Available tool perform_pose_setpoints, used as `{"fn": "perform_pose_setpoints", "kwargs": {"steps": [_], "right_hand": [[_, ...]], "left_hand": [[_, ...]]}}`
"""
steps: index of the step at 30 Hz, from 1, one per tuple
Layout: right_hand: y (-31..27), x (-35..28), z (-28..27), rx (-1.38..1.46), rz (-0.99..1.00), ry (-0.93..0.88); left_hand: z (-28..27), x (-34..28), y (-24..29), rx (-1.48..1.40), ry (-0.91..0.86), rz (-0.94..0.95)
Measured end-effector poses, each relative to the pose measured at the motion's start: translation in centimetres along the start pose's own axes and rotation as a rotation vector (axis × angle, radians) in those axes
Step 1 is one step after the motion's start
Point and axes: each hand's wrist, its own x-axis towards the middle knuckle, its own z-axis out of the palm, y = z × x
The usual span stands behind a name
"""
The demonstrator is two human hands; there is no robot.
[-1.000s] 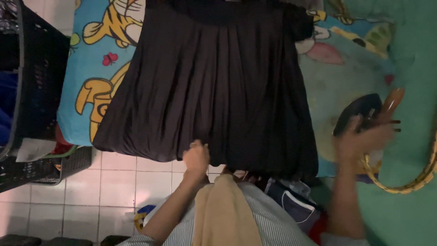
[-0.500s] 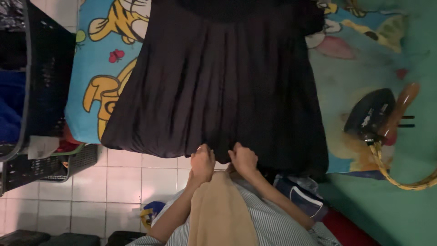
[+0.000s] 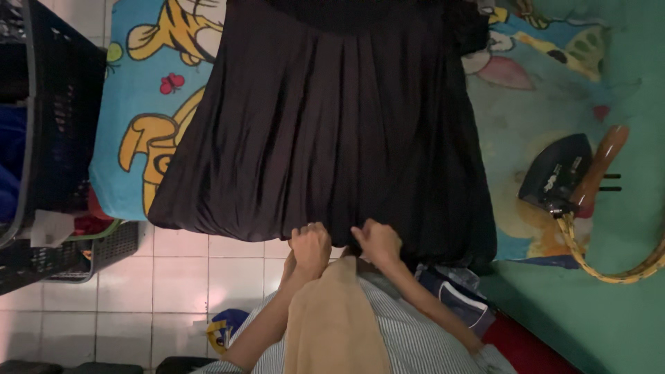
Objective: The person irons a black dress laid out on a bed. They use an electric iron to smooth the fabric, repeatedly adjusting the dress with their hands to ensure even coverage.
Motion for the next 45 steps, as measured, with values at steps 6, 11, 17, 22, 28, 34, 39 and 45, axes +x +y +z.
{"fn": "perform_pose_setpoints", "kwargs": {"steps": [6, 11, 17, 22, 28, 34, 39, 45], "right_hand": [[3.3, -1.3, -2.0, 0.012, 0.077, 0.193], [5.5, -1.2, -0.2, 0.3, 0.061, 0.198], [8.2, -1.4, 0.4, 0.505, 0.054, 0.155], [10.0, -0.9, 1.6, 0.779, 0.14, -0.106], [9.0, 0.3, 1.2, 0.355, 0.156, -0.149], [11.2, 0.8, -6.9, 0.244, 0.271, 0.01], [22.7, 1.3, -19.4, 0.213, 0.202, 1.052], [30.0, 4.8, -21.4, -0.091, 0.213, 1.054]], "left_hand": [[-2.6, 2.6, 1.1, -0.223, 0.151, 0.126], [-3.5, 5.7, 3.0, -0.321, 0.243, 0.352], [-3.3, 5.9, 4.3, -0.281, 0.043, 0.514], [-3.4, 5.1, 4.4, -0.172, -0.017, 0.511], [-2.6, 4.4, 5.5, -0.275, 0.038, 0.558], [-0.9, 3.5, 6.5, -0.247, 0.076, 0.608], [-0.1, 8.4, 8.6, -0.371, 0.083, 0.146], [0.2, 14.9, 10.9, -0.295, 0.12, 0.014]]}}
